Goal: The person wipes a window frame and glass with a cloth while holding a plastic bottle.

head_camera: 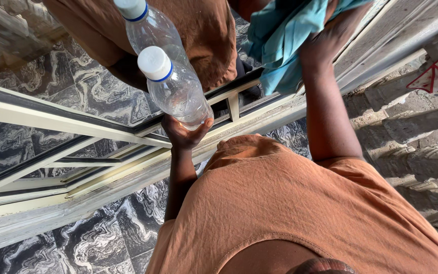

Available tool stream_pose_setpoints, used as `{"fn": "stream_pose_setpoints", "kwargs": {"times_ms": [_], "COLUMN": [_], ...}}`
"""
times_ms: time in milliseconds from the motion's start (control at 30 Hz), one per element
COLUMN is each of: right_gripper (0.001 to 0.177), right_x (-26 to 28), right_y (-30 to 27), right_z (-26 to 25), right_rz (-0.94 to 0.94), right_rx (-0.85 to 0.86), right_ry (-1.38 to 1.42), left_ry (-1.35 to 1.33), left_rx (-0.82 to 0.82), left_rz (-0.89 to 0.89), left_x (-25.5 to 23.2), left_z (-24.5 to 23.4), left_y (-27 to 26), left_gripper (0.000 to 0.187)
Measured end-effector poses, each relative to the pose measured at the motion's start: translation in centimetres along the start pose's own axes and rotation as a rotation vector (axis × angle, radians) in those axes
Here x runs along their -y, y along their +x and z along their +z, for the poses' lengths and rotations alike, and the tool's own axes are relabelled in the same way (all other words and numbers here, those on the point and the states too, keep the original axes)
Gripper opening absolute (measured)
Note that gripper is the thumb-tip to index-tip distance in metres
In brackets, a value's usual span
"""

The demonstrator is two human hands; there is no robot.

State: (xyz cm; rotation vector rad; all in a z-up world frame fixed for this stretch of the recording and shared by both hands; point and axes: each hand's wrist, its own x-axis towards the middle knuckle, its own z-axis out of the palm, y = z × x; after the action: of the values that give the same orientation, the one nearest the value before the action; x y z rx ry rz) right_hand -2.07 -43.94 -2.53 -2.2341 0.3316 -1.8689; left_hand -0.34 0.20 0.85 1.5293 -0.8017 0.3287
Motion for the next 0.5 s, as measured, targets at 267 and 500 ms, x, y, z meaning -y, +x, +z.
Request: {"fn": "stream_pose_setpoints", "kwargs": {"times_ms": [267,500], "right_gripper": [0.077,0.082], "right_x": [5.9,8.6], "right_y": [-4.3,-0.3], "right_z": [-0.1,2.7], "right_rz": [0.207,0.168], "right_rx": [0.049,-0.123], "right_ry": [0.155,0.111], "left_ry": [-0.072,-0.074], "left_rx": [0.025,0.049], "left_rz": [-0.026,-0.062], "left_x": [0.0,-0.4], "left_z": [0.0,-0.2], "left_y": [0.3,0.3], "left_gripper": [0.080,0.081]}}
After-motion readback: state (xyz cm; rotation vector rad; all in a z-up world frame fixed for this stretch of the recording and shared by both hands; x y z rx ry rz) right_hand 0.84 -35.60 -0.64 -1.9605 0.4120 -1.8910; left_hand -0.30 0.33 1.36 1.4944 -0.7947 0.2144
